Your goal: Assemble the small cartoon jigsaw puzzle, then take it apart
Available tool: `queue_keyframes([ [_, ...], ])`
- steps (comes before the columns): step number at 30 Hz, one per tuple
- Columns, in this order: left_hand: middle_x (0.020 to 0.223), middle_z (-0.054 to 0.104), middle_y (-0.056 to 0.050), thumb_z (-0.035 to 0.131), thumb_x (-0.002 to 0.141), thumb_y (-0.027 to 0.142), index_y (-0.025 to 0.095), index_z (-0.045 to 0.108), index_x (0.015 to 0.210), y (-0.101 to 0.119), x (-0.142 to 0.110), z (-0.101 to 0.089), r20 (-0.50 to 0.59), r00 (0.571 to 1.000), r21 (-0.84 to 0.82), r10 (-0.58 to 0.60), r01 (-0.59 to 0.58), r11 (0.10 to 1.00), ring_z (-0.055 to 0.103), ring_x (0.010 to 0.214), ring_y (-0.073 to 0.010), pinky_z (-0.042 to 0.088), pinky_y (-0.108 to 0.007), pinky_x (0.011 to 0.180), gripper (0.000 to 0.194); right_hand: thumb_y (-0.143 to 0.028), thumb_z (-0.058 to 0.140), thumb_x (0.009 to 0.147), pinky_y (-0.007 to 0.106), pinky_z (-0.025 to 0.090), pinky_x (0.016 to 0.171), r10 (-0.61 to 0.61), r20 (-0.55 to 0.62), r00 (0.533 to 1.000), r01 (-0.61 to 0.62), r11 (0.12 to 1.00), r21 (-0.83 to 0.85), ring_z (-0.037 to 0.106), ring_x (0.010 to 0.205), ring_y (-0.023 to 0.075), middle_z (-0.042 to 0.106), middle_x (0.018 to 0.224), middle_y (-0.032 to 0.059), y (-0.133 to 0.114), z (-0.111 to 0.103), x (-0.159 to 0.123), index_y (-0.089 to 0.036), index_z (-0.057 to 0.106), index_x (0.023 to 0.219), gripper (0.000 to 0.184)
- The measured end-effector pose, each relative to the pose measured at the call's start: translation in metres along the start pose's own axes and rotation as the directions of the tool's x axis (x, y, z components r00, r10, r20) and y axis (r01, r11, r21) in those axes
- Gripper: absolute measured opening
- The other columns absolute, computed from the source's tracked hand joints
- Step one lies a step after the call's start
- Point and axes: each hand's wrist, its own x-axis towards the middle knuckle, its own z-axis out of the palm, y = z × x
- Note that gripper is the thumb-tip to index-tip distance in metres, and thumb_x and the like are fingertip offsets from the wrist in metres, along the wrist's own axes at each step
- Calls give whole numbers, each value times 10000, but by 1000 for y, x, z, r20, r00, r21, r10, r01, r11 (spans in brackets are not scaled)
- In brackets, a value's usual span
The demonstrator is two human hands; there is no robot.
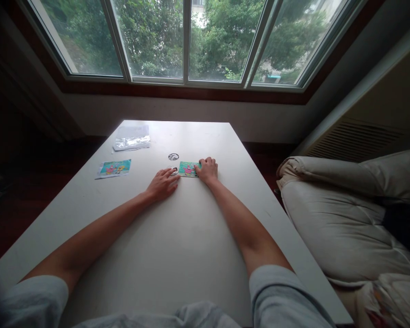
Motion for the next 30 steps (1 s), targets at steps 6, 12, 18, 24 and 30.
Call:
queue_keyframes([
  [6, 1500, 503, -91, 496, 961, 408, 251, 591, 1381, 2, 0, 1, -17, 996, -26, -83, 82, 996, 403, 1405, -298, 307, -494, 1194, 459, -590, 441, 967, 486, 398, 974, -30, 40, 999, 31, 999, -40, 475, 1138, 332, 572, 1196, 166, -5, -3, -3, -196, 623, 1055, 442],
  [12, 1432, 574, -67, 511, 948, 371, 263, 653, 1292, 0, -2, 0, -50, 987, -69, -152, 148, 987, 485, 1327, -282, 400, -463, 1141, 388, -578, 425, 982, 464, 407, 962, -83, 48, 995, 87, 994, -65, 484, 1102, 319, 577, 1152, 160, -9, -7, -7, -185, 611, 1007, 435],
  [18, 1417, 586, -61, 533, 933, 380, 264, 660, 1280, -2, 0, 0, -57, 986, -85, -157, 152, 985, 490, 1319, -283, 412, -458, 1132, 387, -556, 431, 997, 432, 404, 968, -165, 60, 984, 168, 985, -35, 482, 1116, 309, 579, 1172, 156, -15, -7, -12, -194, 626, 1122, 429],
  [24, 1407, 590, -65, 543, 929, 388, 264, 672, 1256, -3, 1, 2, -77, 983, -92, -166, 158, 983, 500, 1305, -283, 421, -454, 1121, 373, -600, 451, 976, 425, 398, 964, -201, 85, 976, 204, 979, -27, 484, 1097, 306, 578, 1150, 144, -17, -6, -16, -199, 615, 1114, 455],
  [30, 1405, 591, -61, 545, 936, 416, 274, 654, 1288, -6, 2, 4, -87, 981, -96, -174, 165, 982, 501, 1303, -282, 413, -460, 1123, 395, -615, 433, 975, 425, 385, 966, -186, 125, 975, 187, 982, 1, 484, 1111, 302, 573, 1164, 142, -26, -4, -18, -202, 605, 1046, 454],
])
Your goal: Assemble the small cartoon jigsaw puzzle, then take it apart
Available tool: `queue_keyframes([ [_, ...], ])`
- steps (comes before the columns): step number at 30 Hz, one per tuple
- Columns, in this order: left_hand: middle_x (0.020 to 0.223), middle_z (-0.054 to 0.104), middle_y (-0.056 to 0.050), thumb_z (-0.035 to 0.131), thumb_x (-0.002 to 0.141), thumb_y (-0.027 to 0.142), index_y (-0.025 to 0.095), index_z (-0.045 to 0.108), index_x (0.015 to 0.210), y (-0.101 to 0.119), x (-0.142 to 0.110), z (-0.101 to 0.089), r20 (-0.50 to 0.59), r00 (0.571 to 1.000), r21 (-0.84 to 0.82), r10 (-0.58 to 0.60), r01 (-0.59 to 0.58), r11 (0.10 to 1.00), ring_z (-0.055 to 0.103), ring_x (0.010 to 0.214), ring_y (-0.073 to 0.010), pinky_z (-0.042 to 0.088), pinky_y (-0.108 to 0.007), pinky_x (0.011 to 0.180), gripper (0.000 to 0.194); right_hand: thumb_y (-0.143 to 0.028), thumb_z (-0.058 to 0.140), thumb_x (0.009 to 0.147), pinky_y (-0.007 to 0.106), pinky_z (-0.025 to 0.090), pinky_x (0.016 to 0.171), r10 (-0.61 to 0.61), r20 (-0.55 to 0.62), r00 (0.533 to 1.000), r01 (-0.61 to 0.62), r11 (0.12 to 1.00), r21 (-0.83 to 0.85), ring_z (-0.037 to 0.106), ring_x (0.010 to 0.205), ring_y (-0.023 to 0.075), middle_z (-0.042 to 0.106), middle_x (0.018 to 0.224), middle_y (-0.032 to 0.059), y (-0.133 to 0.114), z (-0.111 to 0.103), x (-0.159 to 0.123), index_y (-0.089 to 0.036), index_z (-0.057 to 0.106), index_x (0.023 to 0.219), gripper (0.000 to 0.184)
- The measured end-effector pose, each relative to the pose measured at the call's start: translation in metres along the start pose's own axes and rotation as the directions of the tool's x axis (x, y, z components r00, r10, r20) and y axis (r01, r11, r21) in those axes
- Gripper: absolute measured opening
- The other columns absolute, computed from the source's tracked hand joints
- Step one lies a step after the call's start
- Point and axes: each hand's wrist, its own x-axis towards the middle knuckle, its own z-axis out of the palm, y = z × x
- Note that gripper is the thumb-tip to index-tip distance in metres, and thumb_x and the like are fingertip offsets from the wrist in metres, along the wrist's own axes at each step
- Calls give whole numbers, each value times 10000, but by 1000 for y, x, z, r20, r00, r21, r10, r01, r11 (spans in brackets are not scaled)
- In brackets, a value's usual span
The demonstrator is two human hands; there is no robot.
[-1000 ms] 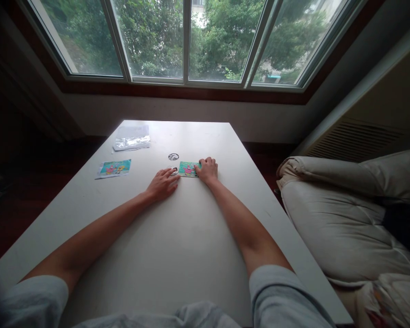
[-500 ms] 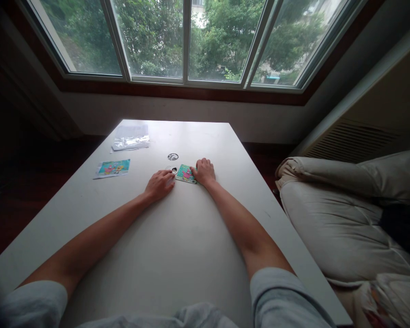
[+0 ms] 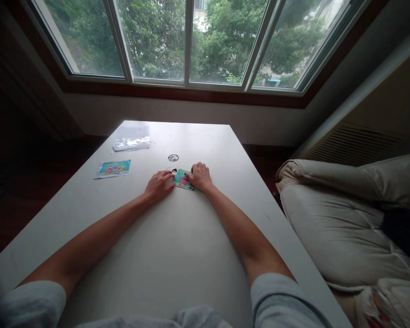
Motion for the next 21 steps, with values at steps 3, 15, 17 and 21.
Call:
queue_keyframes([
  [3, 1407, 588, -70, 549, 939, 429, 265, 643, 1301, -1, 0, 2, -5, 1000, 0, 6, -6, 1000, 499, 1302, -284, 404, -457, 1125, 408, -587, 442, 985, 409, 381, 953, 3, -2, 1000, -3, 1000, 21, 503, 1083, 284, 587, 1135, 129, -9, 3, -1, -204, 602, 983, 415],
  [15, 1435, 562, -121, 588, 934, 354, 209, 516, 1444, -7, 2, 11, -46, 999, -60, 9, -12, 998, 473, 1325, -307, 355, -451, 1140, 535, -417, 588, 943, 358, 371, 860, -97, -86, 992, 110, 981, 161, 552, 961, 249, 656, 967, 79, -31, 7, -4, -203, 618, 1019, 229],
  [17, 1424, 569, -112, 581, 936, 328, 222, 523, 1437, -7, 1, 11, -53, 998, -85, 15, -20, 996, 479, 1315, -303, 356, -450, 1137, 516, -423, 601, 934, 363, 375, 876, -125, -99, 987, 139, 978, 156, 539, 997, 255, 641, 985, 84, -34, 9, -2, -211, 642, 950, 217],
  [21, 1324, 611, -114, 584, 930, 295, 236, 560, 1401, -10, 2, 11, -101, 994, -178, -44, 25, 984, 532, 1233, -303, 397, -451, 1095, 475, -423, 600, 932, 348, 395, 870, -136, -110, 985, 156, 966, 205, 533, 972, 239, 610, 941, 84, -44, 13, 4, -205, 655, 853, 238],
])
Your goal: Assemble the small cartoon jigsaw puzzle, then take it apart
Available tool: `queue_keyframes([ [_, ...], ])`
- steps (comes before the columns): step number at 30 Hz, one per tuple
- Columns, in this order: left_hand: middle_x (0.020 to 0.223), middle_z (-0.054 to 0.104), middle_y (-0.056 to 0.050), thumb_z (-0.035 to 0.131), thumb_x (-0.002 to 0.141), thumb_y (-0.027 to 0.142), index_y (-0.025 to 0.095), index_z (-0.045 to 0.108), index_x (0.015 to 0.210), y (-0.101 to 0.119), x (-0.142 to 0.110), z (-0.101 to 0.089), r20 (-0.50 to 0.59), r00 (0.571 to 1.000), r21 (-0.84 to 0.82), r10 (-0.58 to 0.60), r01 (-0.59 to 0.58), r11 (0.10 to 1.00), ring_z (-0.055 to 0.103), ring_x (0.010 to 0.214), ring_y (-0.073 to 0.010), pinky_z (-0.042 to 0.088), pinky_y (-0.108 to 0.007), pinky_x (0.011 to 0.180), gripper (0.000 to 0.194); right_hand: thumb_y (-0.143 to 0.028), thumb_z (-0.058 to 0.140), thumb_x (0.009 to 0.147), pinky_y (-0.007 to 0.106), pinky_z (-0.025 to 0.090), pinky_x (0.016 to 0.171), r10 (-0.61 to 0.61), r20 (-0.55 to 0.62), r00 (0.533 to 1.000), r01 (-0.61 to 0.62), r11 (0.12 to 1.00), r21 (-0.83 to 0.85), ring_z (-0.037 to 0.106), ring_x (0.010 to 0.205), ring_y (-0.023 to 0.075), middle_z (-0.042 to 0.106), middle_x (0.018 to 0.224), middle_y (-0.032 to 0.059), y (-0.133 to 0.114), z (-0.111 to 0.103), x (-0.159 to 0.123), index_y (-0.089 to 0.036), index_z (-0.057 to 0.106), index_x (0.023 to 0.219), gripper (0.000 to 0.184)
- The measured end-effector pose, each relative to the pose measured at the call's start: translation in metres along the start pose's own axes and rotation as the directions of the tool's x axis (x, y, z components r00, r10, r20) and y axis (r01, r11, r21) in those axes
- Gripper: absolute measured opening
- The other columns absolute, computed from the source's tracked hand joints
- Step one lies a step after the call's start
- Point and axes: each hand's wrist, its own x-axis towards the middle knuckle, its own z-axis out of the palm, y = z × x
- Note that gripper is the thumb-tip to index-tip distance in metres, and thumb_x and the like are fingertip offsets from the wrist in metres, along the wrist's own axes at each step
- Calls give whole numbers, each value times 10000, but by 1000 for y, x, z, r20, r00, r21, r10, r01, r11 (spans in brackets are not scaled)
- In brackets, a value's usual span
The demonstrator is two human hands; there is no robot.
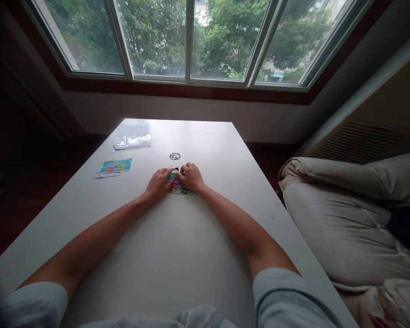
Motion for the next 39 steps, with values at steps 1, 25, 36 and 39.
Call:
queue_keyframes([
  [1, 1289, 619, -119, 586, 925, 283, 231, 574, 1388, -1, 1, -1, -23, 999, -31, -28, 27, 999, 546, 1208, -303, 410, -450, 1082, 466, -415, 597, 932, 338, 399, 856, -1, -4, 1000, 1, 1000, 26, 538, 952, 229, 609, 931, 80, -2, 2, 2, -203, 651, 841, 237],
  [25, 899, 698, -35, 647, 916, 276, 161, 619, 1142, -34, 27, -20, 173, 807, -979, -565, 202, -11, 676, 748, -125, 565, -238, 708, 255, -694, 421, 913, 266, 384, 590, 354, -108, 929, -80, 476, 876, 451, 593, 130, 484, 628, -20, -84, 43, 87, -216, 500, 654, 549],
  [36, 1048, 731, -78, 478, 1015, 492, 181, 643, 1172, -27, 26, -39, 442, 777, -895, -448, 413, -167, 709, 883, -204, 615, -330, 722, 385, -716, 146, 974, 293, 451, 641, 558, -124, 821, -213, 500, 839, 511, 679, 172, 530, 733, 34, -98, 42, 97, -233, 461, 752, 618],
  [39, 1055, 727, -78, 463, 1011, 531, 199, 636, 1188, -31, 26, -43, 489, 755, -863, -438, 491, -118, 710, 880, -221, 613, -355, 701, 414, -731, 120, 967, 304, 463, 650, 574, -94, 813, -218, 451, 865, 518, 691, 178, 528, 742, 43, -98, 41, 100, -231, 465, 757, 643],
])
